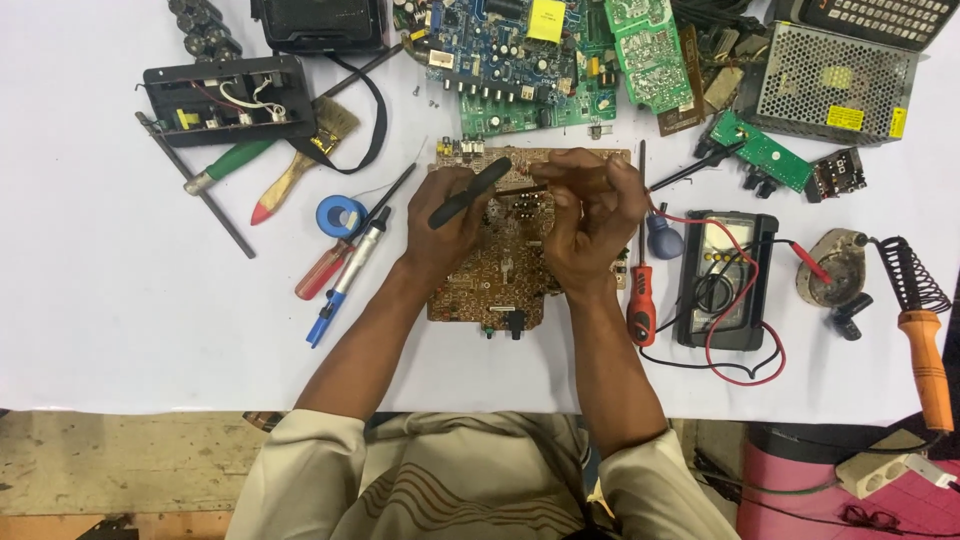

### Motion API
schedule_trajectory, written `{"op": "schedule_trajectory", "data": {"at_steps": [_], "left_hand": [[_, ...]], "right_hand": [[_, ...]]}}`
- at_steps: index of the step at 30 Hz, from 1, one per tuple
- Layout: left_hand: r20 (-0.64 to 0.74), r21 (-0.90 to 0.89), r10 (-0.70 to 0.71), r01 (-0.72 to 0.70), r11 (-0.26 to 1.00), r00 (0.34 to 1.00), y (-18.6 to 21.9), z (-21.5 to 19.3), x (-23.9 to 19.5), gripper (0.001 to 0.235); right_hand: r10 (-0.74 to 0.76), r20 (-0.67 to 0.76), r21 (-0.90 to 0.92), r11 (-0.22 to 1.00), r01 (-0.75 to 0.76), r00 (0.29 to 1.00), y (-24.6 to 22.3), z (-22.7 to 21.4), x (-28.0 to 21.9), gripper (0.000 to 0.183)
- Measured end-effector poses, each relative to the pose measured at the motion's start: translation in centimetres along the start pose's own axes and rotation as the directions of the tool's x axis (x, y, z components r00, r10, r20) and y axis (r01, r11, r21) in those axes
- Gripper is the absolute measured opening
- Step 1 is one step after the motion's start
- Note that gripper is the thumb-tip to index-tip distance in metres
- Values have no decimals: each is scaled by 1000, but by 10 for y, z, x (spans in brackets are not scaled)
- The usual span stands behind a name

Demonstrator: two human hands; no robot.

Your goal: The person uses a screwdriver to scrape and adjust components on a brown circuit board placed on a white workbench. The person repeatedly works on the same area of the board while other electronic parts and tools remain nearby.

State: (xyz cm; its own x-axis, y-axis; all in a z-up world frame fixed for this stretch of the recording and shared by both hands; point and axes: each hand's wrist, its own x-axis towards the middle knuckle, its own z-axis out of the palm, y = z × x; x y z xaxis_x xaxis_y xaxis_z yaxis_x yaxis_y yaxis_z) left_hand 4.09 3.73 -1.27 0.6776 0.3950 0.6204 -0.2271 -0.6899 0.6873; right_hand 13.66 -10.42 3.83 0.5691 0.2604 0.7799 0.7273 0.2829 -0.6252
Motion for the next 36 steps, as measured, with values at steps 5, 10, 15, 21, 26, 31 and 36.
{"op": "schedule_trajectory", "data": {"at_steps": [5, 10, 15, 21, 26, 31, 36], "left_hand": [[24, -53, -8, 10, 999, 1000, -1, -4, 1, 9], [48, -8, 44, -44, 999, 998, -3, -5, 2, 9], [63, 35, 81, -83, 996, 995, -3, -1, -4, 10], [57, 90, 131, -135, 987, 990, 1, -3, 3, 2], [37, 64, 127, -129, 990, 991, -28, 9, -18, 3], [40, 68, 103, -106, 992, 994, -7, 3, -4, 4], [21, -47, -16, 17, 999, 1000, -7, 3, -8, 4]], "right_hand": [[-40, 4, -41, 998, 40, 999, -3, 2, 3, 48], [-37, 26, -24, 999, 38, 999, -3, 2, 3, 49], [-57, 44, -42, 997, 59, 997, -2, 0, 3, 49], [-55, 29, -34, 998, 56, 998, -7, 1, 2, 51], [-78, -9, -118, 990, 77, 997, 5, -7, -7, 57], [-50, 11, -121, 991, 51, 999, -2, -2, -5, 57], [-58, 9, -139, 989, 59, 998, 0, -3, -8, 60]]}}
